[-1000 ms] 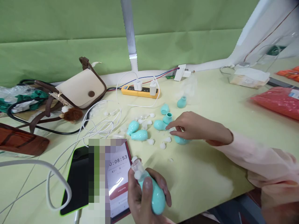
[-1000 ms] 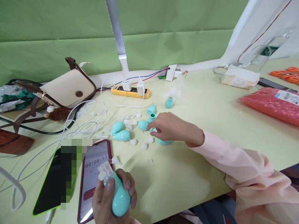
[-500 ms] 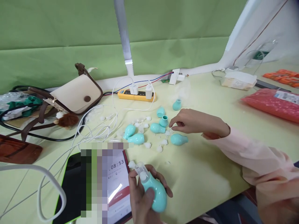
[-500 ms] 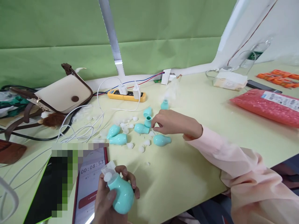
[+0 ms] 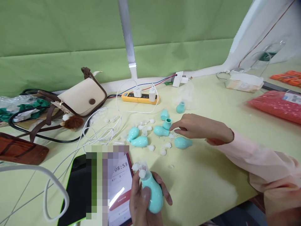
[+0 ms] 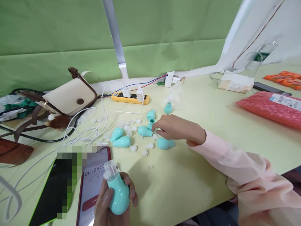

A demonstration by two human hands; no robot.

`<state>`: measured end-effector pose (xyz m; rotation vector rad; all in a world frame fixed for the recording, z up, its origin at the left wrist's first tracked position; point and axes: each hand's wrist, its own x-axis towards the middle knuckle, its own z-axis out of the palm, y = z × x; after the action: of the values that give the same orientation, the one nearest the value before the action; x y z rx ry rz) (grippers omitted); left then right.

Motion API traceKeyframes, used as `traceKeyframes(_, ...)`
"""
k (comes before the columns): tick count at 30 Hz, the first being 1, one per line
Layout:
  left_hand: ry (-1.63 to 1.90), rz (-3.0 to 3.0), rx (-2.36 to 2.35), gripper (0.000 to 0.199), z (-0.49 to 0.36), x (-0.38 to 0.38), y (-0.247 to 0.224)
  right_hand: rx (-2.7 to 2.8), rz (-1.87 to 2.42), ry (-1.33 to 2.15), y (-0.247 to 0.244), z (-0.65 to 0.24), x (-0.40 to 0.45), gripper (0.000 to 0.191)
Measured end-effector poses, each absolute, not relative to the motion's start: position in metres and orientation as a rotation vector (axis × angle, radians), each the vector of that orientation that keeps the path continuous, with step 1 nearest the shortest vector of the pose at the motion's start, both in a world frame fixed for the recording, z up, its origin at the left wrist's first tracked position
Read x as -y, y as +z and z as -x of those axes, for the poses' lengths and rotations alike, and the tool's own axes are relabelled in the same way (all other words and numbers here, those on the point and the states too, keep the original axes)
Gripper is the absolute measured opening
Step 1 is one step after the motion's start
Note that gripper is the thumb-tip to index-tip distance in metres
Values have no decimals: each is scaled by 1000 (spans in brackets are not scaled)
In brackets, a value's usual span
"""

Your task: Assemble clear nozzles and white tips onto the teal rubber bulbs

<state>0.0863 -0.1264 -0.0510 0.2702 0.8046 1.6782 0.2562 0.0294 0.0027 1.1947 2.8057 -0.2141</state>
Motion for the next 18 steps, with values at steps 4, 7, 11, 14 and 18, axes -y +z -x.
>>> traceKeyframes(4,1643,-243,-816,32,-83,125,-54,-2826,-1209,-179,1,-247,-24,29)
traceKeyframes(7,1630,-210,-798,37,-83,125,-54,-2833,-1182,-182,-2,-246,-24,28)
traceKeyframes(11,1602,-177,-780,38,-83,126,-54,-2840,-1185,-163,-6,-245,-25,29)
traceKeyframes(14,1608,-108,-810,36,-84,127,-56,-2856,-1198,-128,-11,-244,-27,34)
traceKeyframes(18,1628,-100,-849,30,-86,125,-55,-2912,-1158,-124,-20,-244,-32,34)
